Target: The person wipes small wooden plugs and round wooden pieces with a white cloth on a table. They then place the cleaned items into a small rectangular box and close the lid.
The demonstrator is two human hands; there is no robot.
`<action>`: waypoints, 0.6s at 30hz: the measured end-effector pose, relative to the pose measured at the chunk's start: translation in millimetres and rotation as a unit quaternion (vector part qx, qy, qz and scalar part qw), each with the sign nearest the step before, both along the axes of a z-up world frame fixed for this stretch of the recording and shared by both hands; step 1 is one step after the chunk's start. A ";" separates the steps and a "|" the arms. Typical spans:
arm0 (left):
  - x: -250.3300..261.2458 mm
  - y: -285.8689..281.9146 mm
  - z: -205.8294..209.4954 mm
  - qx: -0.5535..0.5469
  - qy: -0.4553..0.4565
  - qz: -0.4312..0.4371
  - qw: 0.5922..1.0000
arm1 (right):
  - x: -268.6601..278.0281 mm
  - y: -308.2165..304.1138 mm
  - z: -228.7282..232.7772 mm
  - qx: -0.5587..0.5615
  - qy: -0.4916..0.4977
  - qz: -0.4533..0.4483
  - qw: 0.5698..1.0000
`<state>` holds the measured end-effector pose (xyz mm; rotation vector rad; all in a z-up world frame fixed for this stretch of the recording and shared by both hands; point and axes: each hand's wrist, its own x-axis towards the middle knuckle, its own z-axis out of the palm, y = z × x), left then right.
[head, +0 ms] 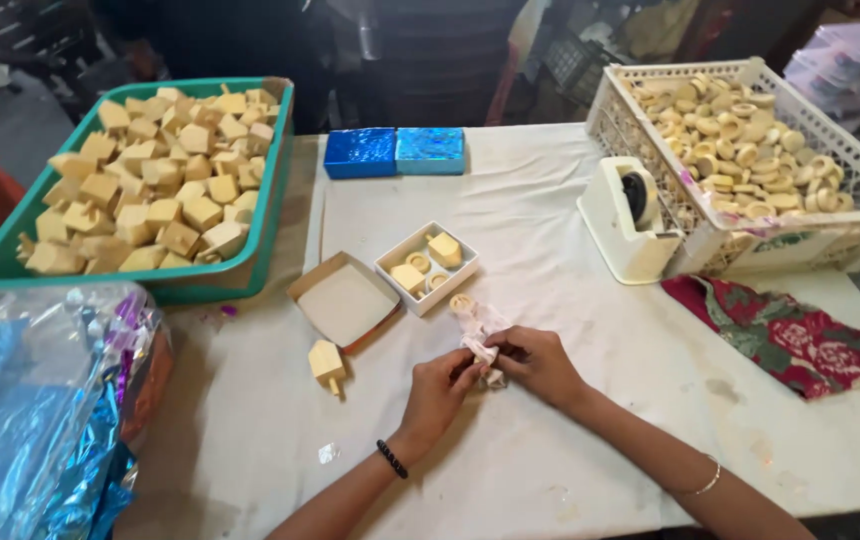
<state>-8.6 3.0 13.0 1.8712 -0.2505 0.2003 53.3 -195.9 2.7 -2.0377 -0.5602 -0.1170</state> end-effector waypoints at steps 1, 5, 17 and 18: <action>-1.5 -0.9 -0.4 0.008 0.008 0.012 1.000 | -1.3 -1.3 -0.2 -0.007 -0.015 0.016 1.000; -6.0 -5.5 6.5 0.009 0.000 0.022 1.000 | -5.6 0.3 -1.2 -0.012 -0.033 0.023 0.999; -18.2 -11.8 6.6 -0.089 -0.071 0.036 0.993 | -22.5 -1.5 -13.5 0.331 0.266 -0.024 0.905; -17.6 -12.4 10.8 -0.058 -0.052 0.051 0.996 | -19.8 -3.8 -16.2 0.275 0.216 -0.032 0.936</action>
